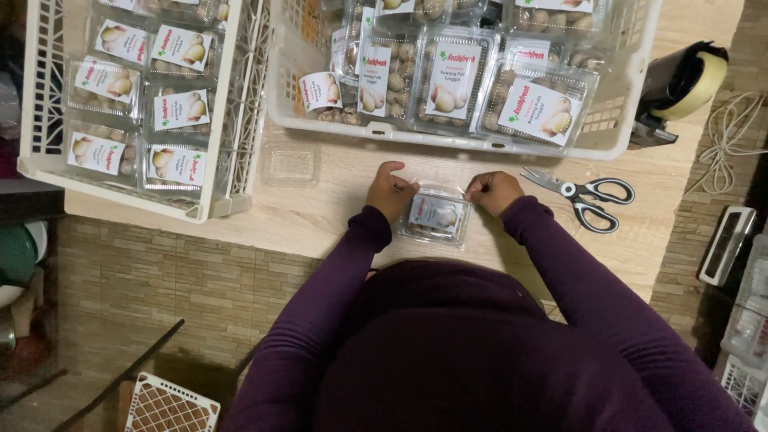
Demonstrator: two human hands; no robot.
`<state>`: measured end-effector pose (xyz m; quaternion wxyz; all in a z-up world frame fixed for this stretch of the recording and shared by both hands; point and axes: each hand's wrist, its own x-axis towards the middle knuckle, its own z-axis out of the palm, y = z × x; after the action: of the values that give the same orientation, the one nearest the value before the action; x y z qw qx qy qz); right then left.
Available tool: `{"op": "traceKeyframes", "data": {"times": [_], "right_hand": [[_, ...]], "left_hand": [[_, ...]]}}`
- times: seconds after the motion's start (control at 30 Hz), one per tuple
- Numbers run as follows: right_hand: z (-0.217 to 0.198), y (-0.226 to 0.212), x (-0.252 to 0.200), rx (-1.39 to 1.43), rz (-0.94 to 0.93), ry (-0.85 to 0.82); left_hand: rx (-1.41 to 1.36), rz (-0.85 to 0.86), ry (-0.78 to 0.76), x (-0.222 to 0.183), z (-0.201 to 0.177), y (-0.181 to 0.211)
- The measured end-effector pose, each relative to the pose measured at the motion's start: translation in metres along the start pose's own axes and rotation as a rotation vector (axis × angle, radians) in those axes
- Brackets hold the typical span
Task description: The person is packaging solo garlic into small plastic containers, using scissors to trim labels and a tape dispenser to seal the lids before sorting the containers into crates.
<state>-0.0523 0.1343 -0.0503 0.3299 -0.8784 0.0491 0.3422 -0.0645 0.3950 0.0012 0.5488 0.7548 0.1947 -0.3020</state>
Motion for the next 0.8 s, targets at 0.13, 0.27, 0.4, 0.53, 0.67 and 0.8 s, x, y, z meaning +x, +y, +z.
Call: {"op": "traceKeyframes", "data": {"times": [0.13, 0.27, 0.4, 0.53, 0.67, 0.8], "right_hand": [[0.001, 0.011, -0.005, 0.231, -0.028, -0.042], [-0.002, 0.013, -0.017, 0.496, -0.055, -0.013], [0.008, 0.032, -0.009, 0.528, -0.089, 0.017], [0.008, 0.033, -0.011, 0.448, -0.078, 0.021], [0.005, 0.030, -0.016, 0.113, -0.049, 0.161], [-0.016, -0.022, -0.045, -0.158, -0.344, 0.186]], "left_hand": [[-0.104, -0.031, 0.021, 0.012, 0.005, -0.021], [-0.120, -0.071, 0.030, 0.014, 0.003, -0.031], [-0.042, -0.139, 0.125, -0.005, 0.002, -0.010], [0.201, -0.096, 0.234, 0.009, 0.006, -0.024], [0.779, 0.699, 0.175, 0.008, 0.018, -0.019], [1.041, 0.699, -0.181, 0.002, 0.027, 0.005]]}}
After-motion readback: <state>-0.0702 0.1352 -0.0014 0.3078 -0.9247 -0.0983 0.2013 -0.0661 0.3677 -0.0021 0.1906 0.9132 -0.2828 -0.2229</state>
